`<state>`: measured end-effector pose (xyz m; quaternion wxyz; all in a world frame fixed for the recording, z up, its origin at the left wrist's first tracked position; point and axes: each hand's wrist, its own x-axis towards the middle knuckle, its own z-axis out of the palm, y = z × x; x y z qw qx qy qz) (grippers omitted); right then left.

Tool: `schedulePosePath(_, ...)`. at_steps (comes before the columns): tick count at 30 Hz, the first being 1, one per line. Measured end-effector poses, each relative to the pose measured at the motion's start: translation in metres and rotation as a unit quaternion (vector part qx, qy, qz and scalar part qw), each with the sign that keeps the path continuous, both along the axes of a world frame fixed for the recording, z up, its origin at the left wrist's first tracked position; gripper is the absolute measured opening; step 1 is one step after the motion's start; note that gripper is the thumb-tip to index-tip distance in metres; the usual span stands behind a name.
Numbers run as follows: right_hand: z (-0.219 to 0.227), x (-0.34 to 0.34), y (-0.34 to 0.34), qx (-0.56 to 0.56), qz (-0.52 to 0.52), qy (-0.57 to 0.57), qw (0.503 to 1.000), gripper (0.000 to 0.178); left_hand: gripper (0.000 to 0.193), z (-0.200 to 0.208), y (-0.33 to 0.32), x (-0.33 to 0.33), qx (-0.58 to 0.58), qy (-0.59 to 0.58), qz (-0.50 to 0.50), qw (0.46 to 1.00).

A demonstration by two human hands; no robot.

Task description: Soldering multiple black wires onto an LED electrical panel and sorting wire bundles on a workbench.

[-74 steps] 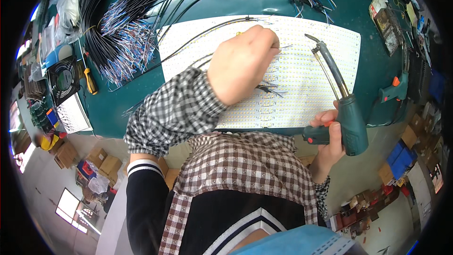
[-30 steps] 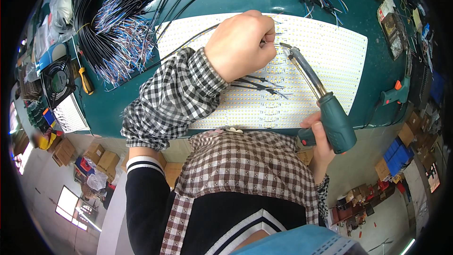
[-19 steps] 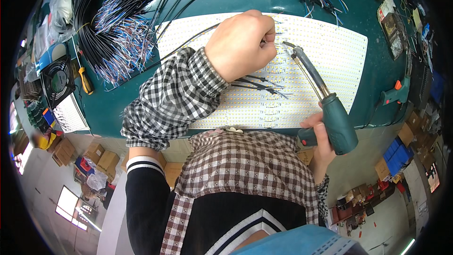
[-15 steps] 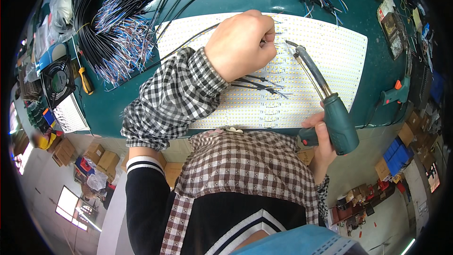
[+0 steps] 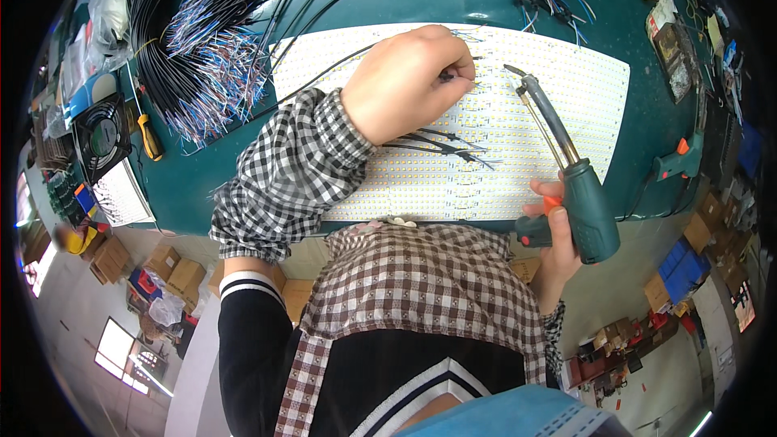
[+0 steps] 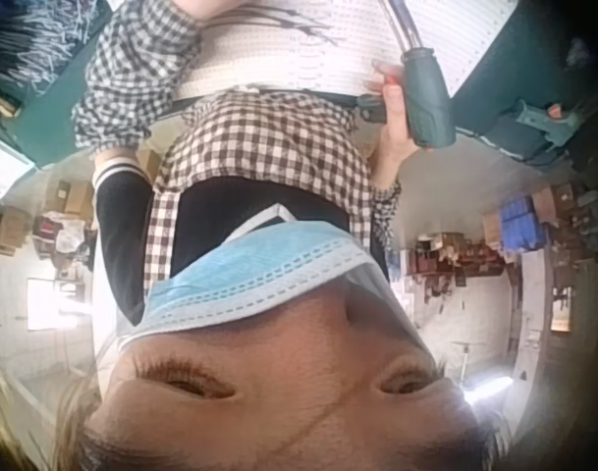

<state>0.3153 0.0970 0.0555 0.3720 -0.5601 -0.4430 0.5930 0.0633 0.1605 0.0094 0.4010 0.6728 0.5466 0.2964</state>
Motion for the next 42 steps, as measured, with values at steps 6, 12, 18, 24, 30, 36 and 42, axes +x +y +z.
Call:
schedulePosePath(6, 0.0, 0.0, -0.002, 0.015, 0.019, -0.047, 0.999, 0.044, 0.01, 0.0, -0.002, 0.012, 0.012, 0.025, 0.068, 0.997)
schedulePosePath(12, 0.004, 0.0, -0.002, -0.011, 0.016, -0.047, 0.999, 0.043, 0.01, -0.006, -0.003, 0.016, 0.024, 0.04, 0.099, 0.994)
schedulePosePath(18, 0.007, -0.002, -0.001, -0.013, -0.005, -0.007, 1.0, 0.024, 0.008, -0.005, 0.0, 0.013, -0.009, 0.004, 0.089, 0.996)
schedulePosePath(24, 0.008, -0.003, -0.003, -0.036, -0.003, -0.005, 0.999, 0.022, 0.008, -0.006, -0.002, 0.015, 0.002, 0.022, 0.099, 0.995)
schedulePosePath(30, 0.008, -0.003, -0.003, -0.048, 0.014, -0.013, 0.999, 0.018, 0.009, -0.004, -0.003, 0.016, 0.013, 0.012, 0.101, 0.995)
schedulePosePath(36, 0.008, -0.003, -0.002, -0.036, 0.01, -0.007, 0.999, 0.015, 0.009, -0.009, -0.005, 0.016, 0.048, 0.005, 0.108, 0.993)
schedulePosePath(42, 0.009, -0.003, -0.003, -0.043, 0.006, -0.004, 0.999, 0.015, 0.009, -0.01, -0.002, 0.017, 0.046, 0.031, 0.1, 0.993)
